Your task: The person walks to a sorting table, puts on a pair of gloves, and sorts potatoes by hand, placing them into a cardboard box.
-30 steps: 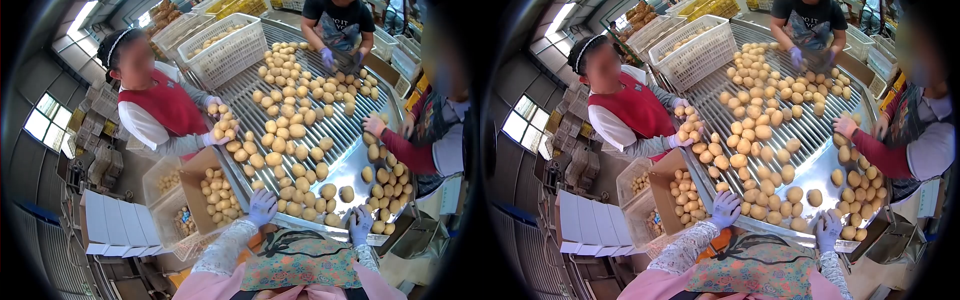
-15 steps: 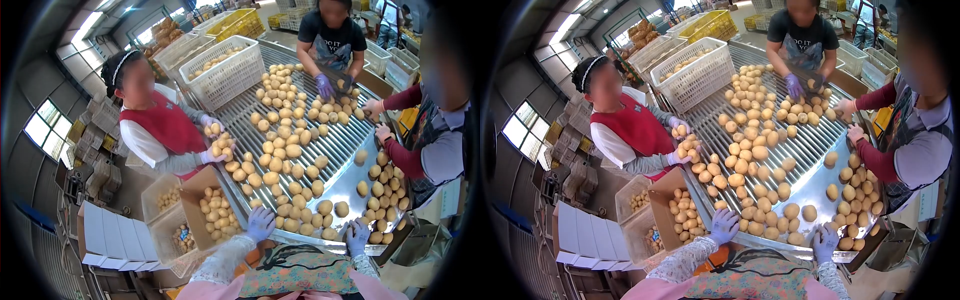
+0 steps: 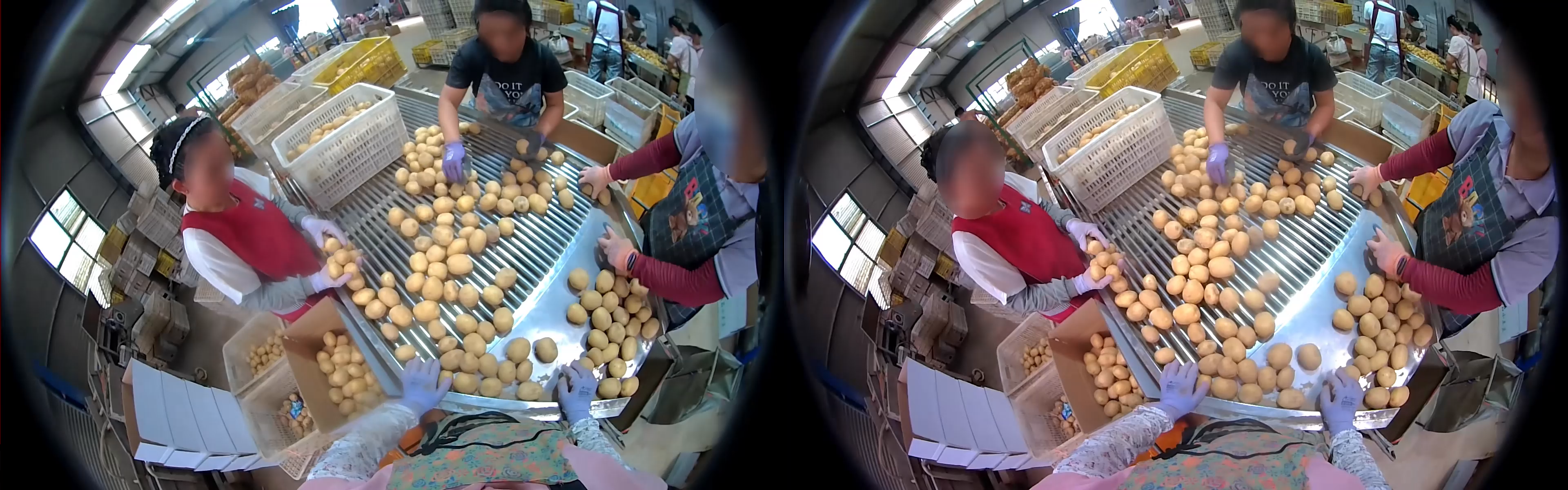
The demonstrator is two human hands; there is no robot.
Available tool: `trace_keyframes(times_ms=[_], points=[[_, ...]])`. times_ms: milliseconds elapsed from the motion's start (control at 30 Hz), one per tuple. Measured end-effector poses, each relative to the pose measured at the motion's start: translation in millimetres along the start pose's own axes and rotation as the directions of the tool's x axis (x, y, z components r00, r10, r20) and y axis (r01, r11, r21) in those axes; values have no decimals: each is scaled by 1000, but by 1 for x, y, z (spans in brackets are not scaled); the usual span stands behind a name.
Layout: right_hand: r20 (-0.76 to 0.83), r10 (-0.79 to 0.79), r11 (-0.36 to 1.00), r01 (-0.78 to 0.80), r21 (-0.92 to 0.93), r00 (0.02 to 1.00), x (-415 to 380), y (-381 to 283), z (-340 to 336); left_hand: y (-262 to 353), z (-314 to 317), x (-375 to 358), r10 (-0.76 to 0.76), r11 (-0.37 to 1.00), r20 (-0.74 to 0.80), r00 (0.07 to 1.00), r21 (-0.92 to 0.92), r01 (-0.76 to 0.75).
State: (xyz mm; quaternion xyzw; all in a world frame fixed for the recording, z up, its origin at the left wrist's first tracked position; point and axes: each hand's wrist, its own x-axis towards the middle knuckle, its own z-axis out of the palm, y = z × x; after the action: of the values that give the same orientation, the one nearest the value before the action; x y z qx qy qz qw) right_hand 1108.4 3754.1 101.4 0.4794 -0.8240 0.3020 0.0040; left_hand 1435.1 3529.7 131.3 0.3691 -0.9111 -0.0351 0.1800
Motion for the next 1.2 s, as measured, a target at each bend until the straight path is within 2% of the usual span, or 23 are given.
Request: trace_keyframes(times_ms=[33, 67, 133, 167, 200, 367, 433, 667, 800, 900, 967, 1000, 1200], points=[[1, 3, 1000, -3, 2, 1000, 2, -1, 2, 3, -1, 1, -5, 1000, 7, 1000, 13, 5], [-40, -28, 1000, 28, -4, 999, 1, -2, 3, 5, 0, 2, 43, 996, -63, 997, 83, -38], [-88, -69, 998, 68, -14, 994, -5, -6, -3, 6, 5, -5, 13, 999, -18, 1000, 51, -12], [-35, 12, 1000, -12, 8, 999, -3, -11, -7, 6, 8, -1, -7, 999, -12, 1000, 34, 8], [-16, 21, 1000, -20, 14, 1000, -2, -6, -6, 8, 8, -3, -53, 997, 53, 997, 58, 50], [-14, 5, 1000, -5, 25, 1000, -3, -2, -1, 9, 6, -5, -50, 995, 10, 999, 82, 49], [-54, -47, 999, 47, -3, 997, -5, 5, 5, 7, 9, -3, -105, 993, 148, 983, 76, 94], [-4, 12, 999, -12, 31, 1000, -1, 2, 2, 10, 6, -2, -80, 996, 76, 994, 38, 77], [15, 52, 998, -52, 36, 999, -1, -3, -1, 9, 5, -1, -91, 996, 104, 990, 14, 90], [-28, 5, 1000, -4, 18, 1000, -1, -4, -2, 12, 4, -2, -127, 991, 145, 981, -27, 133], [-35, -12, 1000, 12, -8, 999, 0, -4, -2, 11, 4, 1, -73, 997, 6, 997, -21, 73], [-30, -9, 1000, 9, -5, 999, 0, -5, -3, 12, 2, 1, -71, 997, -8, 997, -33, 70], [-27, -17, 1000, 17, -14, 999, 0, -2, 0, 11, 4, 0, -102, 994, 41, 994, -23, 103]])
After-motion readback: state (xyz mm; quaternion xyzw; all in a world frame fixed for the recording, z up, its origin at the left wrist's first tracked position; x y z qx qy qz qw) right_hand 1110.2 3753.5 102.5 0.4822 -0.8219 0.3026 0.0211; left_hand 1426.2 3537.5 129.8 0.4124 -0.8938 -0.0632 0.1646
